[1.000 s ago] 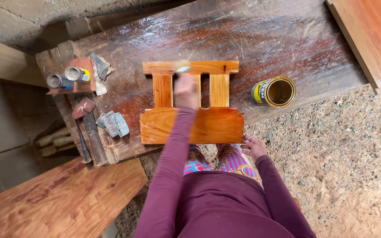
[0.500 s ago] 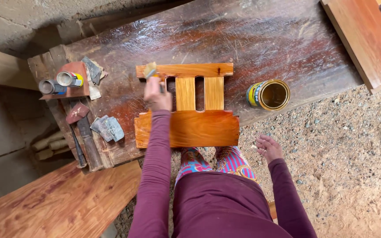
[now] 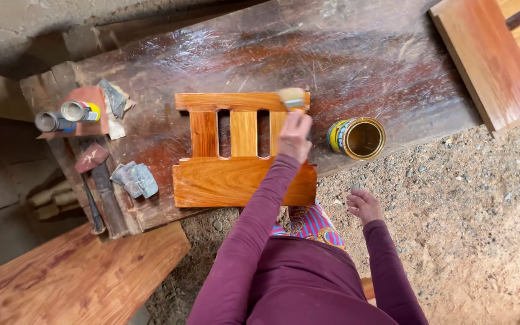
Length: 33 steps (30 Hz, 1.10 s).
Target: Apply wood stain to a small wooden furniture piece using a brush.
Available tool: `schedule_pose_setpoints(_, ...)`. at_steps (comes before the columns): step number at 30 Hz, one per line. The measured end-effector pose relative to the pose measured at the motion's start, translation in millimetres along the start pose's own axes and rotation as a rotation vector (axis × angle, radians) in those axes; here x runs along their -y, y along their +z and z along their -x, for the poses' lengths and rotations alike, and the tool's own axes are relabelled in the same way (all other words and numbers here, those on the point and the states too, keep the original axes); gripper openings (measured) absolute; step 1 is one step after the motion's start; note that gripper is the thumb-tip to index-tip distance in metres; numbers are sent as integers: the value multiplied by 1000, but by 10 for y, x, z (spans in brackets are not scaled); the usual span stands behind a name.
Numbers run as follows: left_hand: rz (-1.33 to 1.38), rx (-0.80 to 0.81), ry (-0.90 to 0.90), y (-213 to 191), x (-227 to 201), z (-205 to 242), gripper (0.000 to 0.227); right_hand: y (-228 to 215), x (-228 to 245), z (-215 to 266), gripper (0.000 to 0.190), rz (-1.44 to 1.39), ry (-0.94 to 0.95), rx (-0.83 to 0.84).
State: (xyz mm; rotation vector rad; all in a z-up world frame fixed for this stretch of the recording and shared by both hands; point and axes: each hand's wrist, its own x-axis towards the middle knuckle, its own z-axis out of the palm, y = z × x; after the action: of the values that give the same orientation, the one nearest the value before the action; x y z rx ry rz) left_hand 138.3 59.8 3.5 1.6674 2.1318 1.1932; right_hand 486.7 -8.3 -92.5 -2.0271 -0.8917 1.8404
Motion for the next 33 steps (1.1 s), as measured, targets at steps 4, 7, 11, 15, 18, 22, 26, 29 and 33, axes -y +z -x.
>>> schedule_pose_setpoints(4, 77, 80, 35, -109, 282, 73, 52, 29, 82, 13, 34, 23, 20, 39)
schedule_pose_setpoints(7, -33, -57, 36, -450, 916, 232, 43, 13, 257, 131, 34, 48, 32, 14)
schedule_pose_setpoints(11, -154, -196, -335, -1101, 1639, 349, 26, -30, 300, 157, 33, 65, 34, 10)
schedule_pose_setpoints(15, -230, -191, -182, -1051, 1256, 290, 36, 182, 332, 82, 32, 217, 49, 81)
schedule_pose_setpoints(18, -114, -76, -109, -1215, 1031, 251, 36, 483, 419, 98, 32, 337, 54, 148)
schedule_pose_setpoints(22, -196, -224, -205, -1290, 1836, 475, 25, 695, 285, 83, 32, 355, 44, 201)
schedule_pose_setpoints(26, -204, -253, -184, -1531, 1210, 596, 22, 849, 165, 141, 37, 286, 52, 213)
schedule_pose_setpoints(29, 32, -30, -60, -1567, 457, 1039, 22, 880, 54, 148, 38, 188, 92, 196)
schedule_pose_setpoints(33, 82, 100, -156, -1877, 538, 1605, 18, 973, 54, 200, 39, 43, 132, 180)
